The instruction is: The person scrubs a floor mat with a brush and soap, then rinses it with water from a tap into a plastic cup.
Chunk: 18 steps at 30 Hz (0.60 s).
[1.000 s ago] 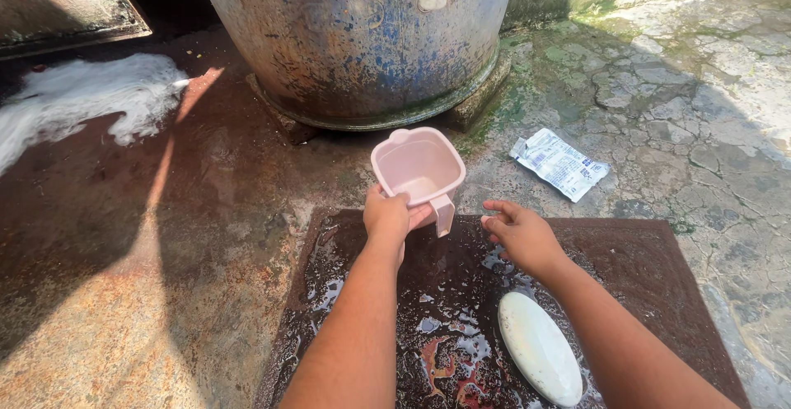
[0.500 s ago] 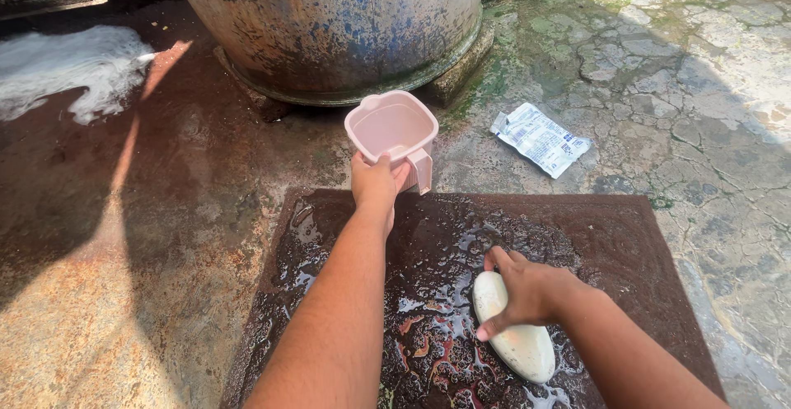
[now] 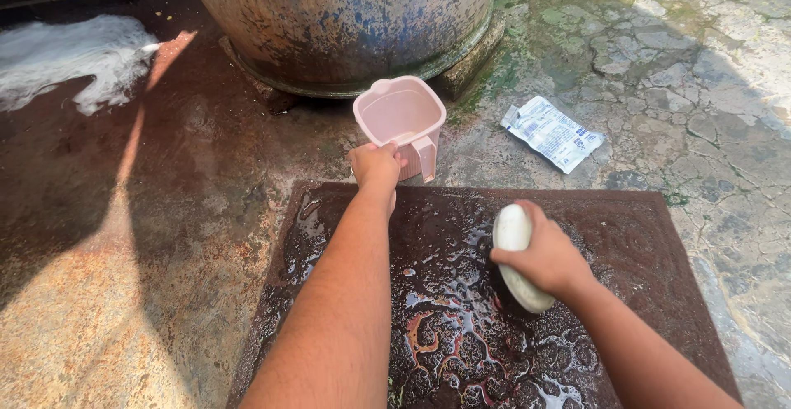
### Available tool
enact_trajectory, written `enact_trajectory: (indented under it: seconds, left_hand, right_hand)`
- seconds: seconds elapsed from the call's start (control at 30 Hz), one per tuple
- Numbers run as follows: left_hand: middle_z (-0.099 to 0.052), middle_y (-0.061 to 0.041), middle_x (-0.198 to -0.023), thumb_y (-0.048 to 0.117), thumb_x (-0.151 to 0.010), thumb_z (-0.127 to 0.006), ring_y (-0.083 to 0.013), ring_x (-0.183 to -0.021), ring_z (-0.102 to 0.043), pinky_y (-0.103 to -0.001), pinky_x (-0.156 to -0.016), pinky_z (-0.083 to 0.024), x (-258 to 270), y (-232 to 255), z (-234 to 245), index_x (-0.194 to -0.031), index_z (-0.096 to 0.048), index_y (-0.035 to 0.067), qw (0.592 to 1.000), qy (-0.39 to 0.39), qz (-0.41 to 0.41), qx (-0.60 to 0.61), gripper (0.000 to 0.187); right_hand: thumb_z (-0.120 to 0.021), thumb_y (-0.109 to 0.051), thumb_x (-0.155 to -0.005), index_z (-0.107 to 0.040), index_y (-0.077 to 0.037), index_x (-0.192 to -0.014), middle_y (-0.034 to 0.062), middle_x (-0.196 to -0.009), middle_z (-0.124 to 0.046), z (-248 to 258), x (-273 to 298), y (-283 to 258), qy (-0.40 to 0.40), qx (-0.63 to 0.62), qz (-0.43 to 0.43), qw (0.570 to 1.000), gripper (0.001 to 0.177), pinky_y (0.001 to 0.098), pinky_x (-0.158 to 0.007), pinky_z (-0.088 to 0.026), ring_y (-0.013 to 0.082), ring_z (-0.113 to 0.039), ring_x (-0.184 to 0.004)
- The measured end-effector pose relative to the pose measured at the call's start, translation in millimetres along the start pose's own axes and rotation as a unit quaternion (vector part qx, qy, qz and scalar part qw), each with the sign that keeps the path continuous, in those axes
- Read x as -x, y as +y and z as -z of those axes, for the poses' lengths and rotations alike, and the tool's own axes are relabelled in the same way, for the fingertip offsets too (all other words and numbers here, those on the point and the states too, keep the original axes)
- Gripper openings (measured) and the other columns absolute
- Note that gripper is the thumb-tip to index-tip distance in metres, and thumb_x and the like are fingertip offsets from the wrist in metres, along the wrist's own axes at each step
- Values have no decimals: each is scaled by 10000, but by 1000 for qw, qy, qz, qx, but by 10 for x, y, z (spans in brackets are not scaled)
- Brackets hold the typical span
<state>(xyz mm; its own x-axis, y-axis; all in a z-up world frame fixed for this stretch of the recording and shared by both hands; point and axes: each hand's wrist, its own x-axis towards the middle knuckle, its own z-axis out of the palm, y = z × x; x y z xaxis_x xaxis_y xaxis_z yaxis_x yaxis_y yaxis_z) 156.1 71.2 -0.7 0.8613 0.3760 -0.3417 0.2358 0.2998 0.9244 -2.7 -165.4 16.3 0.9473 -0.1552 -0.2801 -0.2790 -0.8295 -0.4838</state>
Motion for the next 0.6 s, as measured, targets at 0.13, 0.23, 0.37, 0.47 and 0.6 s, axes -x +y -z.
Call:
enact_trajectory:
  seconds: [0.13, 0.23, 0.37, 0.47, 0.6]
  left_hand:
    - [-606, -138, -1102, 57, -939, -657, -194, -816, -674, -285, -679, -561, -141, -139, 21, -1242, -511, -67, 999, -31, -11, 13, 358]
    - [-635, -124, -1213, 73, -920, -676, -180, -949, -626, -299, -818, -580, -230, -189, 200, -1423, -486, 6, 990, -135, 16, 26, 543]
    - [-612, -72, -1376, 86, -906, -689, -190, -1159, -639, -362, -933, -546, -134, -183, 558, -1468, -473, 52, 978, -148, 35, -141, 603]
    - [-691, -76, -1315, 44, -863, -699, -186, -1140, -671, -361, -945, -545, -56, -272, 909, -1372, -589, 54, 959, -132, 1, -249, 520]
    - [-751, -78, -1197, -25, -857, -675, -159, -1093, -711, -290, -963, -552, -59, -606, 1406, -1278, -663, 34, 952, -121, -40, -276, 425]
  right_hand:
    - [-867, -461, -642, -315, -320, -1628, 310, -1350, -547, 50, -244, 59, 52, 39, -14, 998, 1138, 460, -1104, -477, 428, -538, -1303]
    - [-846, -462, -684, -224, -407, -1666, 265, -1455, -472, -16, -229, -6, 22, 70, -108, 991, 1164, 525, -1116, -478, 421, -580, -1300]
    - [-830, -515, -768, -110, -330, -1680, 304, -1450, -394, -207, -164, -162, 40, 102, -126, 986, 1177, 554, -1043, -503, 524, -477, -1292]
    - [-798, -529, -820, -106, -338, -1666, 240, -1472, -366, -325, -102, -412, 41, 125, -177, 975, 1109, 555, -991, -536, 499, -501, -1259]
    - [-779, -532, -828, -103, -316, -1666, 236, -1425, -381, -648, 176, -929, 17, 141, -89, 986, 1099, 497, -943, -575, 450, -549, -1192]
